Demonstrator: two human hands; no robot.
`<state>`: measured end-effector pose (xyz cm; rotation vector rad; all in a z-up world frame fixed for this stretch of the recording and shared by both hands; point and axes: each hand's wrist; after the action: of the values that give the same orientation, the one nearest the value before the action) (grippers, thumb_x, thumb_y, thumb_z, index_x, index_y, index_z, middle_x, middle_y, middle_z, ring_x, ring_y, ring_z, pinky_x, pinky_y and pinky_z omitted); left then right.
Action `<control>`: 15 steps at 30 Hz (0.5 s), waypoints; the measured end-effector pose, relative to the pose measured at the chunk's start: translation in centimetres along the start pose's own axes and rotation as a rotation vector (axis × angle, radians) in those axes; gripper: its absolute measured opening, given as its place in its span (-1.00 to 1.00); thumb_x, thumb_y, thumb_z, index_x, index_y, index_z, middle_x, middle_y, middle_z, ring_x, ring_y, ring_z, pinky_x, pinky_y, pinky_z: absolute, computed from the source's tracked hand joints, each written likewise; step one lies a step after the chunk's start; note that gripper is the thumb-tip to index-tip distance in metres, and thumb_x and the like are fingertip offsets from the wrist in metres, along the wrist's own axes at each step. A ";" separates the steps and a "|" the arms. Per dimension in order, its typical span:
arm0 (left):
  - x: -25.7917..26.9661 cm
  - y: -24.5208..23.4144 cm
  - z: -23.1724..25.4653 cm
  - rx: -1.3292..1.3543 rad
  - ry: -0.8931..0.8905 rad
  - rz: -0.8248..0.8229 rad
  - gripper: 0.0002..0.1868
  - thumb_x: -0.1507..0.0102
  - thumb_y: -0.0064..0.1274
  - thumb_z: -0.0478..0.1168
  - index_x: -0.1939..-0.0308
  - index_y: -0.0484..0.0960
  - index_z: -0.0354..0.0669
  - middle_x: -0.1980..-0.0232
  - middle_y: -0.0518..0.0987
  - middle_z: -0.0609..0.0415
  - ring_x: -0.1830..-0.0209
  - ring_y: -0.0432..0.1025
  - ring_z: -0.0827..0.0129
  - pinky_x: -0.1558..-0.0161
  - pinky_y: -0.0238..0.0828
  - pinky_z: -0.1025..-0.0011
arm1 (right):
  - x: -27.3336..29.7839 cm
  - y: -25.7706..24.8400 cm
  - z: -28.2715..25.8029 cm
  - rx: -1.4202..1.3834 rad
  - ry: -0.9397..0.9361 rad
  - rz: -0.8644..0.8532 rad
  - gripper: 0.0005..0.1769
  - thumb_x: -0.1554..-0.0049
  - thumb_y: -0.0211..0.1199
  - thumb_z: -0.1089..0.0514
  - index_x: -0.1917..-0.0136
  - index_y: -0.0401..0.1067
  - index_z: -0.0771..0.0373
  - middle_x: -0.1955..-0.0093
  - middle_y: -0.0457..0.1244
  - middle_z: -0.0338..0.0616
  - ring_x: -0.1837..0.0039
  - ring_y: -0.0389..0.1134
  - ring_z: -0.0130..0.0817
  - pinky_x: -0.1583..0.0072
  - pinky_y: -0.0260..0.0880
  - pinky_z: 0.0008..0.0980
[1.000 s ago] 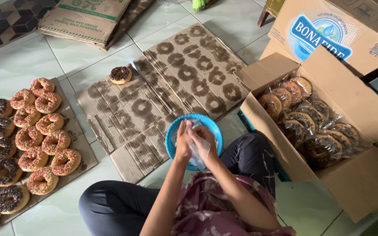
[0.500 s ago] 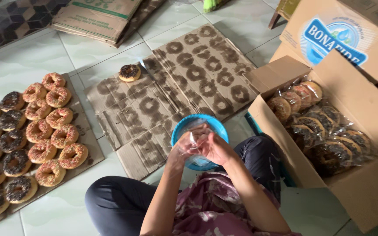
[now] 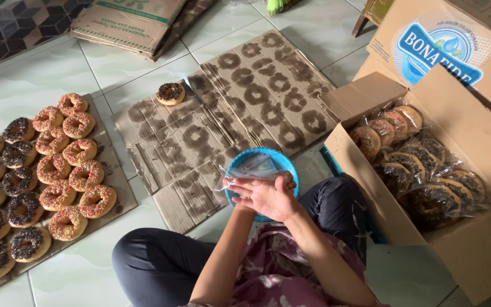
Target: The person sits on the floor and individually places donuts into clear plastic bags, then puts the sealed bags into a cardboard box. The person handles donuts with sprinkles and chocolate toppings, using a blue bowl to hold empty bags during the process.
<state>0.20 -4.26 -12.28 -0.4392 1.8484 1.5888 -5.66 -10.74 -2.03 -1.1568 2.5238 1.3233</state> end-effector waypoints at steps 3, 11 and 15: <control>1.1 -0.4 0.9 -0.190 -0.145 0.256 -0.19 -0.30 -0.20 0.37 -0.42 0.33 -0.10 -0.58 0.26 -0.15 -0.58 0.14 -0.02 -0.44 0.03 -0.18 | -0.2 1.6 -0.9 -0.077 0.068 0.053 0.10 -0.22 -0.15 -0.61 -0.66 -0.01 0.27 -0.65 0.01 0.19 -0.70 -0.05 0.01 -0.60 -0.01 0.00; -1.3 2.4 3.7 -0.459 -0.473 0.996 -0.06 -0.22 -0.30 0.50 -0.51 0.17 0.04 -0.54 0.21 -0.11 -0.49 0.16 -0.03 -0.31 0.18 -0.17 | 0.0 2.4 -4.5 0.616 0.087 0.471 0.11 -0.18 -0.20 -0.63 -0.69 -0.29 0.09 -0.75 -0.24 0.17 -0.76 -0.26 0.05 -0.63 -0.21 0.03; -2.9 5.8 4.9 -0.477 -0.539 0.928 0.01 -0.18 -0.34 0.57 -0.55 0.09 0.12 -0.52 0.18 -0.08 -0.45 0.17 -0.03 -0.25 0.25 -0.17 | 0.3 2.3 -4.1 1.523 0.190 0.473 0.17 -0.12 -0.21 -0.66 -0.71 -0.19 0.10 -0.75 -0.55 0.20 -0.73 -0.51 0.15 -0.57 -0.26 0.11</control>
<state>-0.12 1.26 -6.25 0.7194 1.2691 2.4427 -6.26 -13.16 1.97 -0.2972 2.7656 -0.8357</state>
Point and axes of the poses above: each hand's wrist, its own x-axis away from the middle knuckle, its own y-axis out of the palm, z = x × y
